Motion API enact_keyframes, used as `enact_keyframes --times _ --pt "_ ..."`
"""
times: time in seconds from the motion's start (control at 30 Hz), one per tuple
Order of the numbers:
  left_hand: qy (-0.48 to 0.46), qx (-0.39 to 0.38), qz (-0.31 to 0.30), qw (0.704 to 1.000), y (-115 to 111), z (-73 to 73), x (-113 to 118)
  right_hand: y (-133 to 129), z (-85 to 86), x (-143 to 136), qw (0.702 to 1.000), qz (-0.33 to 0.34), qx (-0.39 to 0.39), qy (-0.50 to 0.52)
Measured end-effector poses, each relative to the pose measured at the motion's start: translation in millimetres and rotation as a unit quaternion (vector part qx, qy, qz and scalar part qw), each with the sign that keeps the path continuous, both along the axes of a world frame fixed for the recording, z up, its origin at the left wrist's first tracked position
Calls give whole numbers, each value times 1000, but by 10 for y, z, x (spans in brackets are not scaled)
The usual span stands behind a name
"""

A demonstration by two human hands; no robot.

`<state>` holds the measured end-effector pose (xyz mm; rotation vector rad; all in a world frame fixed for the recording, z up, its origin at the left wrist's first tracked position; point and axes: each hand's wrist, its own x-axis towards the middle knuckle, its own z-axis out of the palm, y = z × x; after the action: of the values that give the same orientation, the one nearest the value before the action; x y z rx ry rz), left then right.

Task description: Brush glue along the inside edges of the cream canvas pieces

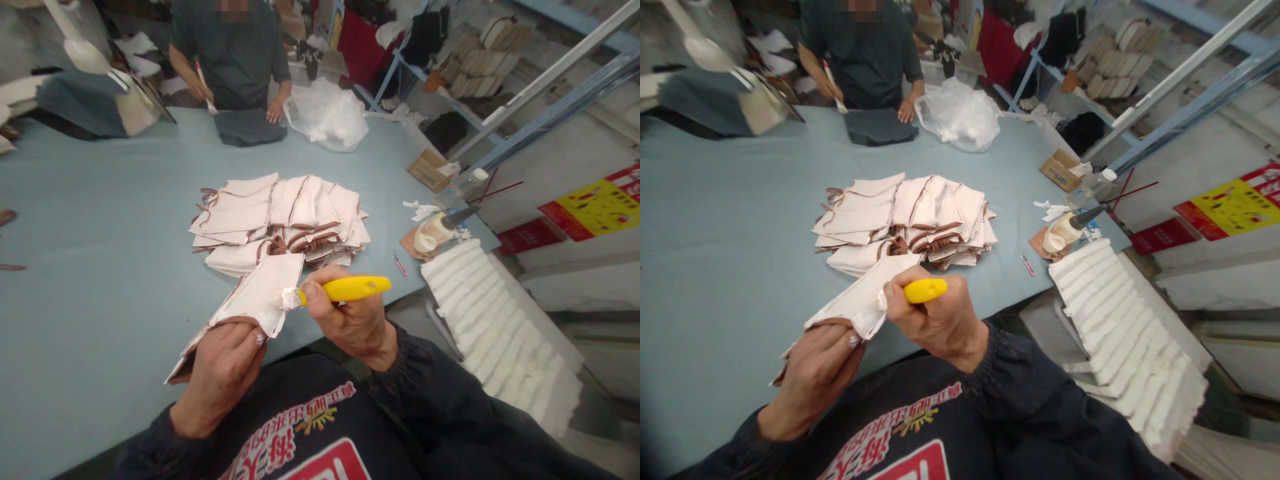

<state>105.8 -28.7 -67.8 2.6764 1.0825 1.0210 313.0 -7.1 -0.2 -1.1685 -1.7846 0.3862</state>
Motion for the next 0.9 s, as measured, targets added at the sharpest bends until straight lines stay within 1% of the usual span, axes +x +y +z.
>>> enact_keyframes --times 0.17,0.3,0.43,0.6,0.67,0.77,0.83,0.9 --pt "-13 -4 7 1000 -21 -76 113 11 -67 33 997 17 -45 -54" --pt "-17 -16 -5 1000 -19 -126 162 18 -49 27 995 40 -75 -55" --pt "-7 -22 -3 1000 19 -142 170 8 3 -21 992 75 -104 1" --pt "-30 -24 -9 999 35 -133 159 -134 28 -49 985 102 -121 75" --pt "-41 -27 -5 999 25 -140 146 -186 21 -13 984 88 -123 94" --pt "-55 -43 13 997 0 -155 112 -167 -39 96 982 10 -99 159" --pt "-76 -65 31 995 -26 -155 81 -68 -131 175 977 -28 -71 199" --pt "-108 -93 46 989 -62 -138 47 80 -270 220 980 -22 -60 186"
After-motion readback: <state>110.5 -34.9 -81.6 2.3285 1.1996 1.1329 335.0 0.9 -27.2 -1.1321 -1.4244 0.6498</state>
